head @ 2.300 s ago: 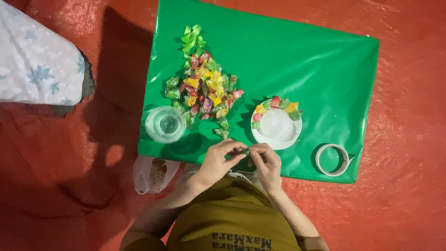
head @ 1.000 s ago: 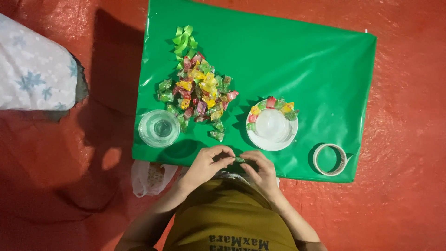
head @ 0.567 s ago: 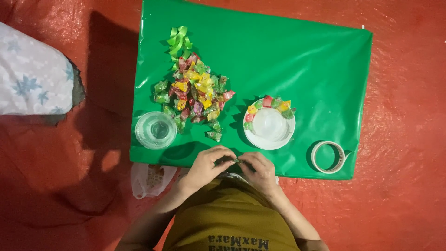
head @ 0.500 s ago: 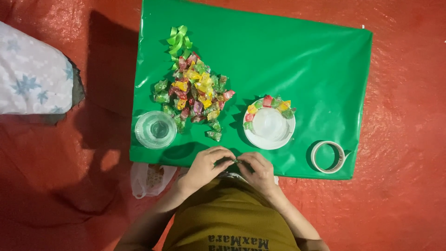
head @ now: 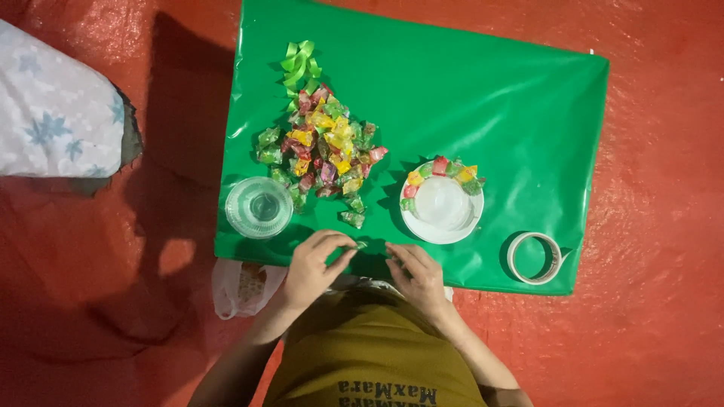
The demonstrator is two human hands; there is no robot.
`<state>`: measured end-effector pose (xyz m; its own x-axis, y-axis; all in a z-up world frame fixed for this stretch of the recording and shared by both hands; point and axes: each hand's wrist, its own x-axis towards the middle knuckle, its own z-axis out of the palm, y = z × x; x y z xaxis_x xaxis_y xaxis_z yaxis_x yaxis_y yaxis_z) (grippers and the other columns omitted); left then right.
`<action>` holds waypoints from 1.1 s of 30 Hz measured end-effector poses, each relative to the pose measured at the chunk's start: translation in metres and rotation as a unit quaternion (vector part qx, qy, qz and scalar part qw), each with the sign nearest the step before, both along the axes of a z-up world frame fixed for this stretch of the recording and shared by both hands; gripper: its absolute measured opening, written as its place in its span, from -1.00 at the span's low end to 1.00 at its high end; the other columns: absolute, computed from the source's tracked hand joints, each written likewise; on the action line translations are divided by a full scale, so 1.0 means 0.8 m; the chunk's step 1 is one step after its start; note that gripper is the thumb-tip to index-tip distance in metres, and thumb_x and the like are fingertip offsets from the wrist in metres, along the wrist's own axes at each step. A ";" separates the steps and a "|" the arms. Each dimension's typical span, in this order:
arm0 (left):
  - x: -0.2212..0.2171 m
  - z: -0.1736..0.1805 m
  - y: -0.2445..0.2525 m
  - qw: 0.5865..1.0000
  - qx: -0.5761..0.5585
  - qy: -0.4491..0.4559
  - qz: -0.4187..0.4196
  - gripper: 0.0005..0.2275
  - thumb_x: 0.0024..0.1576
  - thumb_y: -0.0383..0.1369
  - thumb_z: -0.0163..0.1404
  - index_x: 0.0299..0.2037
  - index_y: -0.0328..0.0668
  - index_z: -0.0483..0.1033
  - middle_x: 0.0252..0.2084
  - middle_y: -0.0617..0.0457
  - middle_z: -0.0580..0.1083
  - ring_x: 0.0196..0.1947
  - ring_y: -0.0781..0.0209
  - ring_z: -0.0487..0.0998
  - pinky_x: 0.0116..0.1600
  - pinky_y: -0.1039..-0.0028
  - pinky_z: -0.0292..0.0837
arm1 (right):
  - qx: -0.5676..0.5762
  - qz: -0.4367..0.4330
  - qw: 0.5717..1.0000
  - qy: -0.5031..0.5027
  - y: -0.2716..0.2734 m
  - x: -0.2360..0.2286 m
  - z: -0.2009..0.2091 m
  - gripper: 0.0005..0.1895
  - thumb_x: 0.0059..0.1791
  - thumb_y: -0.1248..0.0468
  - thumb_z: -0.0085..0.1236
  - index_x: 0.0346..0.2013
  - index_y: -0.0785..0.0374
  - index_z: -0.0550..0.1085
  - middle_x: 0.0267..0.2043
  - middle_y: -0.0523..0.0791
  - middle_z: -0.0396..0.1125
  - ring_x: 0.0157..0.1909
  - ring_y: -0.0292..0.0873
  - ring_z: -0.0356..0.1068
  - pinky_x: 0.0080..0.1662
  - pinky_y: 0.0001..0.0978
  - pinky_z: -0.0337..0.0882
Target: The person picks up colorful paper scraps and rolls them up by hand, سپس uses tape to attach the rolled paper to the edge of a white circular plate.
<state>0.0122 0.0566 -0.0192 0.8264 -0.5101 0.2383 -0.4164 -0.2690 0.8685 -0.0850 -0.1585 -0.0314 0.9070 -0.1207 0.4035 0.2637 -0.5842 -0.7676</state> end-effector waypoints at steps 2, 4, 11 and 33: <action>0.004 0.004 0.012 1.000 -0.001 -0.005 0.028 -0.87 0.08 -0.48 0.21 -0.21 -0.03 0.63 -0.27 0.14 0.58 -0.25 0.11 0.64 -0.15 0.39 0.59 | -0.027 -0.013 1.000 0.007 0.002 0.008 0.008 -0.68 -0.11 0.48 0.31 -0.06 0.31 0.60 -0.23 -0.07 0.52 -0.35 -0.05 0.54 -0.39 -0.31 0.55; 0.007 0.009 0.024 0.998 -0.001 -0.011 0.058 -0.86 0.05 -0.51 0.22 -0.22 -0.05 0.63 -0.29 0.11 0.57 -0.27 0.09 0.64 -0.18 0.37 0.59 | -0.052 -0.025 0.998 0.014 0.006 0.017 0.012 -0.69 -0.10 0.48 0.30 -0.06 0.30 0.61 -0.23 -0.07 0.52 -0.35 -0.04 0.53 -0.38 -0.25 0.55; 0.011 0.017 0.045 0.990 0.023 -0.046 0.130 -0.85 0.05 -0.53 0.21 -0.25 -0.05 0.60 -0.32 0.14 0.53 -0.33 0.13 0.62 -0.27 0.48 0.59 | -0.131 -0.018 0.991 -0.013 0.029 0.057 0.004 -0.68 -0.07 0.44 0.32 -0.02 0.30 0.59 -0.15 -0.04 0.47 -0.23 0.00 0.53 -0.22 -0.22 0.56; 0.009 -0.002 0.016 0.989 0.084 -0.051 0.114 -0.87 0.09 -0.65 0.10 -0.25 -0.25 0.50 -0.26 0.00 0.43 -0.31 -0.15 0.62 -0.36 0.16 0.63 | -0.305 -0.028 0.952 0.017 0.051 0.203 0.003 -0.49 -0.05 0.22 0.39 0.14 0.35 0.50 -0.09 0.03 0.34 0.01 0.08 0.38 0.12 -0.09 0.41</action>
